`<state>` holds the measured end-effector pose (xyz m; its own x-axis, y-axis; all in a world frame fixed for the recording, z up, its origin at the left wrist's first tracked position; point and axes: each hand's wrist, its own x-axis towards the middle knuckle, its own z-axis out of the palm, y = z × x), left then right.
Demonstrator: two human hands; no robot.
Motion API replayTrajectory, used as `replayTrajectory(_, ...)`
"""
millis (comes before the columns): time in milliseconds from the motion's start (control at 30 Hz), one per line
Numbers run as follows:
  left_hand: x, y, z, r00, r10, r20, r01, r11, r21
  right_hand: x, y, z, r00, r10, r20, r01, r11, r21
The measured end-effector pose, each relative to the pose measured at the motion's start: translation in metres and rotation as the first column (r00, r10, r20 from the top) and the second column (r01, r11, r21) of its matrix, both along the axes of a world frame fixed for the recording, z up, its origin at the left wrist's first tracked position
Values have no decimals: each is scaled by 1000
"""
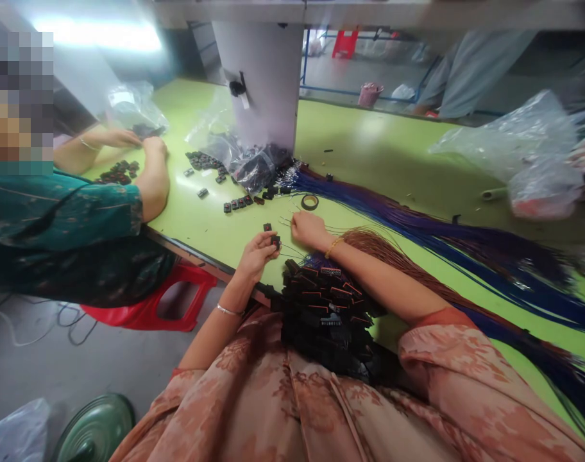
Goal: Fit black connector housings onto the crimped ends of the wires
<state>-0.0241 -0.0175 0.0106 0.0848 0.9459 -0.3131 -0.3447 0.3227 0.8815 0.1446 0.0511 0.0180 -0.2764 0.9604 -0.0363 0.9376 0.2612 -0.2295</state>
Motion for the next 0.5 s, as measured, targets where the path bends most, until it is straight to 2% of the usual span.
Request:
replayTrajectory(100, 1, 1, -1, 997, -14, 70, 14, 1000, 8, -2, -4, 0, 1000, 15, -13, -14, 999, 33)
replayTrajectory(233, 3, 2, -6, 991, 12, 132, -13, 1000, 8, -1, -7, 2, 971, 40, -235, -25, 998, 65)
replayTrajectory(367, 6, 4, -12, 984, 38, 174, -37, 999, -8, -1, -12, 6, 825, 142, -547, -101, 989, 105)
replayTrajectory(500, 9, 5, -16, 968, 28, 251, -19, 999, -38, 1, -24, 11, 697, 155, -701, -132, 987, 86)
